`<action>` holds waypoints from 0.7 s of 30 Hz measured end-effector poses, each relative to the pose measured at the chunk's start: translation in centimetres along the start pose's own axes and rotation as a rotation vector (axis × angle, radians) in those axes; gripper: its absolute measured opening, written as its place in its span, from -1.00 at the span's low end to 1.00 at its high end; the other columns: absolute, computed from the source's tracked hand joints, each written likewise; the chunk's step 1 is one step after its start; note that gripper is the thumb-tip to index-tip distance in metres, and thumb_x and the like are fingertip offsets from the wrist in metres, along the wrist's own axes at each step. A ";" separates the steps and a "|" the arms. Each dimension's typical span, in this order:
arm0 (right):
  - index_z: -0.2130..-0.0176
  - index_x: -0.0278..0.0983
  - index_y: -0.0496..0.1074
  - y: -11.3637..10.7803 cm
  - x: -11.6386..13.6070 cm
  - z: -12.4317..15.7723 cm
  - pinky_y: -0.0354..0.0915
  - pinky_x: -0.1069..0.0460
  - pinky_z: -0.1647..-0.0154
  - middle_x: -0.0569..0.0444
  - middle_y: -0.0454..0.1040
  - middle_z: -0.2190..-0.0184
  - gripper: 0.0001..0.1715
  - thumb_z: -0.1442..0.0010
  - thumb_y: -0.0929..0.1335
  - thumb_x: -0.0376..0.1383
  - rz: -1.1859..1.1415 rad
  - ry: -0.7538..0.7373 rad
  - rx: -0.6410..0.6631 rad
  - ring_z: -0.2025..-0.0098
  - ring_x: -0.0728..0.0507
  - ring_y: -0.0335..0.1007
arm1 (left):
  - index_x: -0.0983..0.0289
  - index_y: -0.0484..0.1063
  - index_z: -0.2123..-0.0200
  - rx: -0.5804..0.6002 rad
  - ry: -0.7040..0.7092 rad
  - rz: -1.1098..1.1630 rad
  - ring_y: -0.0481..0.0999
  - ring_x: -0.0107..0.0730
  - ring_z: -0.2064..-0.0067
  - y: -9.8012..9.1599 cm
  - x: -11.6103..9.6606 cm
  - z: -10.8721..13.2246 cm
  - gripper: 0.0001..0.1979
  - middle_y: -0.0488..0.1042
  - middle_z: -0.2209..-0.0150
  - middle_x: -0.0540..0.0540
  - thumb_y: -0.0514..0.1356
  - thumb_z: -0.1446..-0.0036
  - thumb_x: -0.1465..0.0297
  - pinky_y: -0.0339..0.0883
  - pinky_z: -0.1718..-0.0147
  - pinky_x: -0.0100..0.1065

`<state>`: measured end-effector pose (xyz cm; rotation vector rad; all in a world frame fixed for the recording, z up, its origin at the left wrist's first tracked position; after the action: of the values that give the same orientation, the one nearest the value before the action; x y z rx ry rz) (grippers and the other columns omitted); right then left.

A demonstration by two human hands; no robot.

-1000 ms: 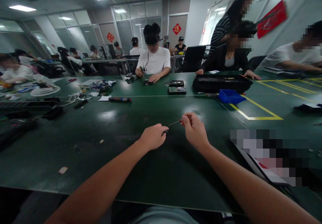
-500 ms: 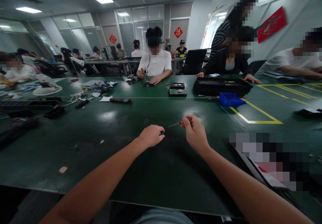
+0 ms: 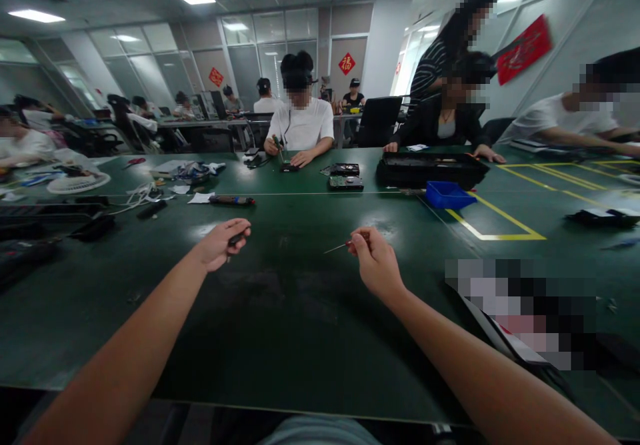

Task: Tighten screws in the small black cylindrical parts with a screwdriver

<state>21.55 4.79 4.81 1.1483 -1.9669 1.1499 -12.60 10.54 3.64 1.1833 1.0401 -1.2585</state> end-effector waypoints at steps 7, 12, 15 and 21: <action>0.20 -0.21 0.35 0.2 -0.2 -0.1 0.29 -0.03 0.28 0.07 0.50 0.41 -0.77 -0.38 0.21 -0.15 -0.014 -0.010 0.023 0.35 -0.13 0.45 | 0.32 0.38 0.27 -0.420 0.044 0.177 0.19 -0.59 0.59 -13.1 -1.4 3.7 -0.93 0.31 0.47 -0.04 0.19 -0.14 0.45 0.02 0.71 -0.58; 0.21 -0.21 0.36 0.5 -0.3 -0.1 0.30 -0.03 0.27 0.07 0.50 0.41 -0.76 -0.38 0.21 -0.14 -0.004 0.007 0.036 0.35 -0.13 0.45 | 0.34 0.40 0.31 -0.747 0.051 0.155 0.18 -0.59 0.59 -20.9 -2.0 8.1 -0.88 0.30 0.56 -0.05 0.07 -0.19 0.48 0.05 0.67 -0.62; 0.21 -0.21 0.36 0.7 -0.4 -0.1 0.31 -0.04 0.25 0.06 0.52 0.40 -0.75 -0.37 0.21 -0.13 -0.007 0.017 0.046 0.33 -0.14 0.47 | 0.35 0.36 0.35 -0.863 0.031 0.060 0.24 -0.61 0.55 -24.5 -2.4 10.6 -0.87 0.32 0.59 -0.09 0.03 -0.21 0.54 0.16 0.55 -0.64; 0.21 -0.21 0.37 0.7 -0.5 -0.2 0.32 -0.04 0.25 0.05 0.53 0.40 -0.72 -0.37 0.20 -0.10 -0.011 0.023 0.055 0.33 -0.15 0.47 | 0.33 0.19 0.41 -0.949 -0.047 -0.255 0.25 -0.64 0.59 -26.8 -4.0 13.8 -0.80 0.23 0.71 -0.17 0.03 -0.29 0.41 0.17 0.49 -0.64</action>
<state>21.20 5.33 4.23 1.1675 -1.9205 1.2135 -40.39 -1.24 7.52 0.2950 1.5360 -0.7817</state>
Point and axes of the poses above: each hand's wrist, its own z-axis away from the middle knuckle, its own y-axis out of the palm, x = y × z, the point moved 7 cm from there along -z, towards the middle knuckle
